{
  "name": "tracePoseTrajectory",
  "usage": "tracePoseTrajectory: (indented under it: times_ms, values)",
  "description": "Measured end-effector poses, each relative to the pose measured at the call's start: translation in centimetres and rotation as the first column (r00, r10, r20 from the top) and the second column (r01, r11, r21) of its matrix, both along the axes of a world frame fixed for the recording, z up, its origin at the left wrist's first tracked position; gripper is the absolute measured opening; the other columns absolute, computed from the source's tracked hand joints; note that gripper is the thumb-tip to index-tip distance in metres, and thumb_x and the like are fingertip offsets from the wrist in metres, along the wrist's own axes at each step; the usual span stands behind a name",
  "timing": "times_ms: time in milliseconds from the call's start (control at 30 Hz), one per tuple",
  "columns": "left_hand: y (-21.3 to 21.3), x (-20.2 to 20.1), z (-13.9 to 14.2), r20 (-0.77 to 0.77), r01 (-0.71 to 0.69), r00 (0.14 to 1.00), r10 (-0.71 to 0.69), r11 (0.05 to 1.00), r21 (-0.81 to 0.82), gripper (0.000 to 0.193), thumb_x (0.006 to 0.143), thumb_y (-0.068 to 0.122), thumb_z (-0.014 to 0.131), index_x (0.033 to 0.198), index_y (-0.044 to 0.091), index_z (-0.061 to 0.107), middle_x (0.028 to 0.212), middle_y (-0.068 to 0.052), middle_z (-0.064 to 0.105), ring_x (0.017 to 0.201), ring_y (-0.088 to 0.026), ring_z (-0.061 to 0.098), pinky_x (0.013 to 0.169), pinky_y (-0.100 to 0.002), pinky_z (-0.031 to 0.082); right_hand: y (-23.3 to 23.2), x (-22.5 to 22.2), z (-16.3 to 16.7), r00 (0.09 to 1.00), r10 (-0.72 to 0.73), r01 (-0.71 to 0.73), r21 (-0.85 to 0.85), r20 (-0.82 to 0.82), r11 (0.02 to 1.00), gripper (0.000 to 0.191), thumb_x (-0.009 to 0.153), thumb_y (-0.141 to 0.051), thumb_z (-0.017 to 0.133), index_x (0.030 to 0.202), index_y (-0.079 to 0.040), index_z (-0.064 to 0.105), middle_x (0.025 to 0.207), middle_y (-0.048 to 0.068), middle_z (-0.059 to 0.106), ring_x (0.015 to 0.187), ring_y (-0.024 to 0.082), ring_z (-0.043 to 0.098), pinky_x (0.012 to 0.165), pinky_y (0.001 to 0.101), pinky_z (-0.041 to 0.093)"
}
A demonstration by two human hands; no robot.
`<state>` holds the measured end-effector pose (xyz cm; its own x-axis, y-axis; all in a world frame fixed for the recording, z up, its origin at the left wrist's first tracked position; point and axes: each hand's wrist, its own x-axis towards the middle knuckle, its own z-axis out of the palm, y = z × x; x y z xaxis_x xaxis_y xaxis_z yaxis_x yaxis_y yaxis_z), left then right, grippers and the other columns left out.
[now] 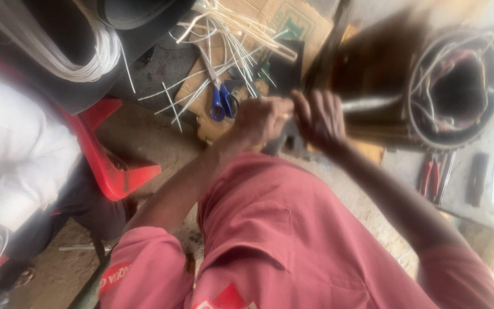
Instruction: The person sits at a workbench and winds white insulated wire into the slots of a motor stator, pressing the coils down and arranging the wire loops inside the housing. They then pull lengths of wire from a spool and cut or separate strands while continuing to seat the windings.
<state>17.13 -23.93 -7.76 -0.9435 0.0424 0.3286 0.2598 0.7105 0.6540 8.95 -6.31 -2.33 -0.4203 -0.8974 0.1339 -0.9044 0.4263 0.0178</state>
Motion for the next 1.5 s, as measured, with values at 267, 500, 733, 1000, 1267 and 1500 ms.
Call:
tracePoseTrajectory:
  times_ms: [267,500,733,1000,1267,1500]
  values:
    - [-1.0,-1.0,0.1,-0.117,0.018,0.993,-0.016,1.000,0.019,0.024,0.098,0.036,0.071,0.094,0.012,0.074,0.069,-0.002,0.069,0.042,-0.008,0.055,0.035,-0.026,0.046,-1.8,-2.4,2.8,0.901,-0.262,0.188,0.232,0.346,0.954,0.033,0.100,-0.024,0.056,0.130,-0.014,0.049,0.086,0.010,0.062,0.064,0.025,0.062,0.050,0.0386,0.055]
    - [-0.4,0.5,0.7,-0.018,0.022,1.000,-0.023,0.998,-0.066,0.024,0.103,0.022,0.062,0.082,0.015,0.072,0.060,0.001,0.062,0.042,-0.009,0.049,0.033,-0.028,0.038,-1.8,-1.4,0.1,0.924,-0.248,0.131,0.368,0.291,0.921,0.015,0.112,-0.020,0.050,0.126,-0.015,0.054,0.081,0.013,0.062,0.067,0.025,0.062,0.058,0.0421,0.056]
    - [-1.0,-0.2,1.5,-0.178,0.046,0.983,-0.051,0.998,-0.033,0.028,0.105,0.021,0.058,0.083,0.013,0.074,0.061,0.000,0.063,0.039,-0.005,0.046,0.029,-0.025,0.032,-1.2,-6.1,3.3,0.519,-0.332,-0.033,0.407,0.787,0.913,0.024,0.089,-0.028,0.071,0.106,-0.011,0.071,0.094,0.008,0.077,0.075,0.017,0.070,0.064,0.0358,0.059]
    - [-0.8,-0.2,0.6,-0.065,0.020,0.998,-0.025,0.997,-0.070,0.025,0.105,0.017,0.057,0.090,0.016,0.077,0.062,-0.001,0.067,0.039,-0.006,0.046,0.028,-0.026,0.034,2.0,-5.4,6.0,0.910,-0.143,-0.043,0.433,0.388,0.901,0.029,0.106,-0.033,0.054,0.087,-0.020,0.072,0.069,0.000,0.063,0.065,0.017,0.056,0.073,0.0395,0.045]
    - [-0.9,-0.6,-0.1,-0.084,0.016,0.996,-0.018,1.000,-0.019,0.019,0.104,0.020,0.063,0.094,0.016,0.078,0.065,0.000,0.069,0.039,-0.007,0.046,0.029,-0.026,0.033,3.4,-5.9,4.6,0.967,0.070,-0.117,0.183,0.245,0.976,0.021,0.095,-0.033,0.066,0.079,-0.020,0.065,0.071,-0.003,0.050,0.075,0.016,0.045,0.081,0.0371,0.034]
    - [-0.9,-0.6,-0.2,-0.125,0.005,0.992,-0.007,1.000,-0.021,0.018,0.103,0.021,0.062,0.097,0.016,0.078,0.075,-0.004,0.073,0.040,-0.005,0.048,0.028,-0.023,0.034,3.7,-6.2,5.2,0.989,0.053,-0.096,0.325,0.140,0.941,0.021,0.095,-0.016,0.061,0.074,-0.021,0.063,0.067,0.003,0.049,0.074,0.019,0.043,0.084,0.0383,0.037]
